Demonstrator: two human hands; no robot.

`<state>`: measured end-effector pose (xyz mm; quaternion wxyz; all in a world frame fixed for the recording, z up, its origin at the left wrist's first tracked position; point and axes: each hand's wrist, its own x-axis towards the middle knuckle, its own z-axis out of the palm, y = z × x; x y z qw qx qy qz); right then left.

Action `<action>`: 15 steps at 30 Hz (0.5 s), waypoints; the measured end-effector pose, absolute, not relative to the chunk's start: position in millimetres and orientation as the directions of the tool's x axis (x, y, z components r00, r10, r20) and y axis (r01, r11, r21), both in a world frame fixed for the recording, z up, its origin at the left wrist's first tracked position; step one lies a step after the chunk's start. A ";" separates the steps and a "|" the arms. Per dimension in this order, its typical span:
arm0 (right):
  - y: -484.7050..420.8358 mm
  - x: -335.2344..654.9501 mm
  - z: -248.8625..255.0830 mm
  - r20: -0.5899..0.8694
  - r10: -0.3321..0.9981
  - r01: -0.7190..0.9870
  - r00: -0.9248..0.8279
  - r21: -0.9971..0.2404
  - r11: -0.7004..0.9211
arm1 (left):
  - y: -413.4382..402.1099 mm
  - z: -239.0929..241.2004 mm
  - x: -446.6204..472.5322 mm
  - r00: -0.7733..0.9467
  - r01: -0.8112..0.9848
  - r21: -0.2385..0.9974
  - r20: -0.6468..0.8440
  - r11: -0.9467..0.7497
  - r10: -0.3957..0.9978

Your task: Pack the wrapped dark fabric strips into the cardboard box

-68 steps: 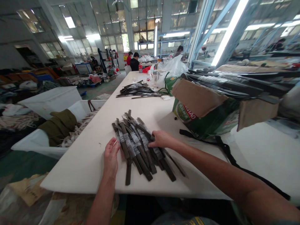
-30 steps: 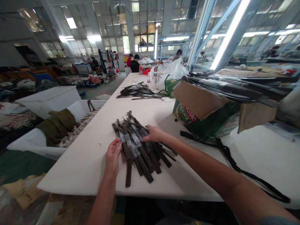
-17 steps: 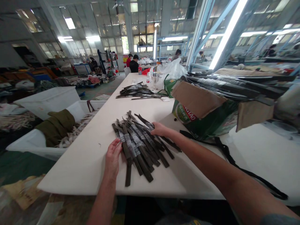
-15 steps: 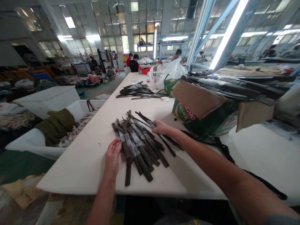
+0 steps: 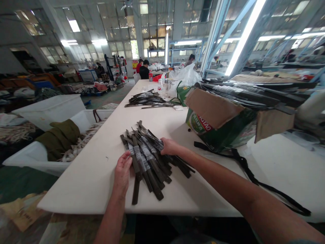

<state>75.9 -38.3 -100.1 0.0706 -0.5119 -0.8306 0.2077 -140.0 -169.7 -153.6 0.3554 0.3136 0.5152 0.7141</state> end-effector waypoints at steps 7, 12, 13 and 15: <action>-7.3 83.0 -77.5 -0.024 0.925 0.834 -0.380 -0.441 0.331 | -168.1 -158.7 -142.2 -0.544 -0.181 0.961 0.079 -0.209 0.835; 27.6 49.8 -57.7 0.036 0.931 0.855 -0.363 -0.384 0.348 | -167.3 -164.3 -146.0 -0.517 -0.159 0.965 0.097 -0.207 0.851; 31.3 39.9 -59.8 0.031 0.929 0.861 -0.368 -0.365 0.353 | -167.1 -164.9 -146.3 -0.516 -0.165 0.964 0.094 -0.206 0.851; 35.3 20.3 -68.9 0.008 0.929 0.877 -0.371 -0.325 0.353 | -166.7 -165.1 -146.3 -0.528 -0.179 0.963 0.079 -0.201 0.846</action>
